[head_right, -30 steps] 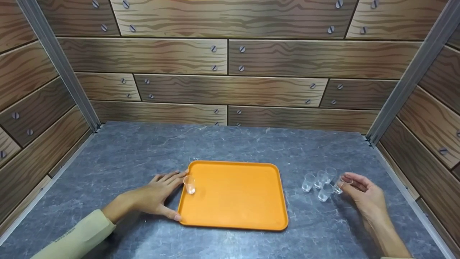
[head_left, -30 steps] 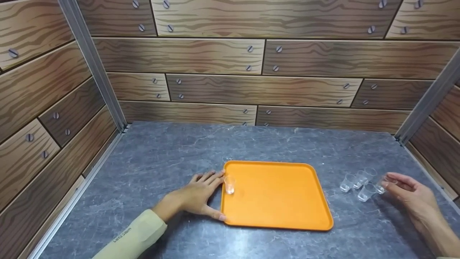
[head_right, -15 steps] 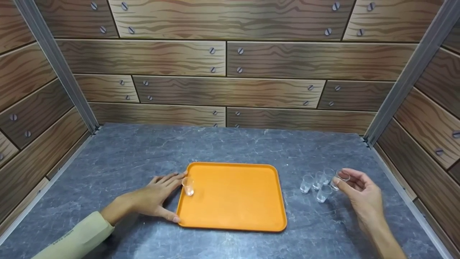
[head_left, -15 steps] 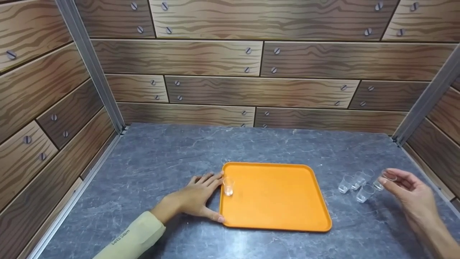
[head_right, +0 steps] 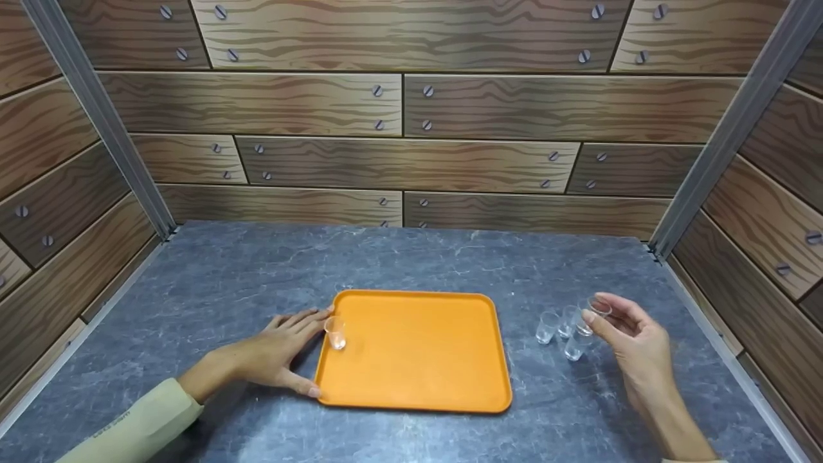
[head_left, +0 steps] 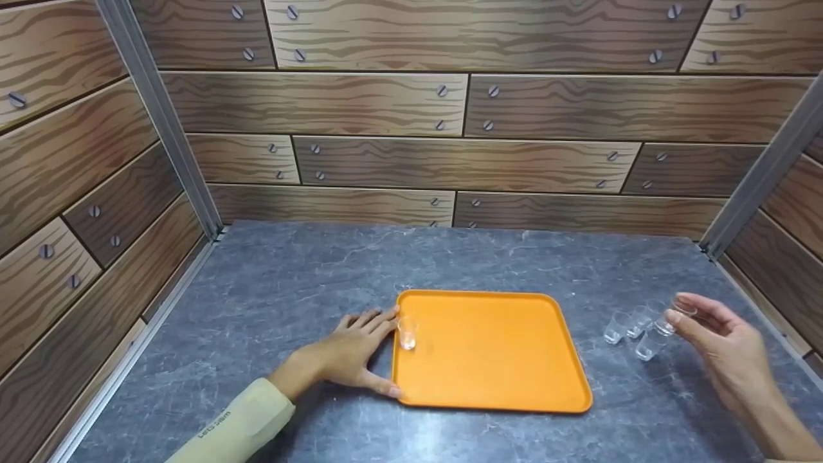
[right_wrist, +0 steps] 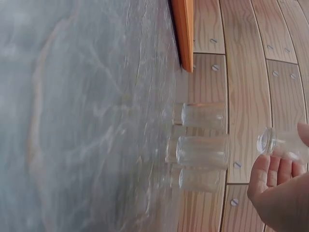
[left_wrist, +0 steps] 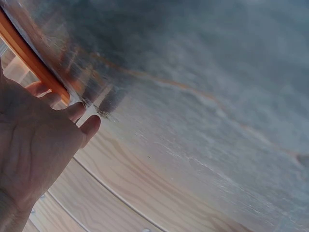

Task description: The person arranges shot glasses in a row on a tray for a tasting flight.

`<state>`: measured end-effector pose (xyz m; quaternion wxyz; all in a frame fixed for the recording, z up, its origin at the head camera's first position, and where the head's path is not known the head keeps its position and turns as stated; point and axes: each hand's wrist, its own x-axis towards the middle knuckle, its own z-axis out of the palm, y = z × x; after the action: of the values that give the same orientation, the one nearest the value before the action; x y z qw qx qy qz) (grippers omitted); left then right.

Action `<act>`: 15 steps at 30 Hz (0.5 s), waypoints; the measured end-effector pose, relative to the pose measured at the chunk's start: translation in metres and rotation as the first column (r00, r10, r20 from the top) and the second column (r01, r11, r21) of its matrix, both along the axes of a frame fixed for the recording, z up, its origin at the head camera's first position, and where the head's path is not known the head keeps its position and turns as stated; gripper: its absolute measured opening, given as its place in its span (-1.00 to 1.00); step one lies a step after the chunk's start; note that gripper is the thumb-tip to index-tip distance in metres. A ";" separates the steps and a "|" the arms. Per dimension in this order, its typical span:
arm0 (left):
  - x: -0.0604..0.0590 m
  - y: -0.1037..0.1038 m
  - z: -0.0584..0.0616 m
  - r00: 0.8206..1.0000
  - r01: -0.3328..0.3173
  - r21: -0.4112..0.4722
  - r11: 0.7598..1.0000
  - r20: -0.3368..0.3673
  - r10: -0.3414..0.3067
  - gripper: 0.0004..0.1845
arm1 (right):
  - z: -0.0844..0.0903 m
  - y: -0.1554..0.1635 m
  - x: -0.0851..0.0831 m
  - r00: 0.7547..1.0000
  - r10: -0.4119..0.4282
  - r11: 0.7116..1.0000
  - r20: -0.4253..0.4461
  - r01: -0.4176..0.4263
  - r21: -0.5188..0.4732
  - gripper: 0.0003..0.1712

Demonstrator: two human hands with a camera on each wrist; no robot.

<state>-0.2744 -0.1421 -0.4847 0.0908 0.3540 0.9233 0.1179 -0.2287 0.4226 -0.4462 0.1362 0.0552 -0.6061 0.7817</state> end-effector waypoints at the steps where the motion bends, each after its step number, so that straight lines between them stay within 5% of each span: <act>1: 0.000 0.000 0.000 1.000 0.000 0.000 1.000 0.000 0.000 0.32 | 0.000 -0.002 -0.001 1.000 -0.002 1.000 -0.001 0.002 -0.004 -0.56; 15: -0.001 0.004 0.002 1.000 0.002 -0.013 1.000 -0.010 -0.002 0.32 | 0.006 -0.024 -0.005 0.999 0.011 1.000 0.033 -0.011 0.007 -0.67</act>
<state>-0.2754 -0.1385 -0.4825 0.0886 0.3550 0.9241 0.1101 -0.2335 0.3987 -0.4401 0.1216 0.0462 -0.6108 0.7810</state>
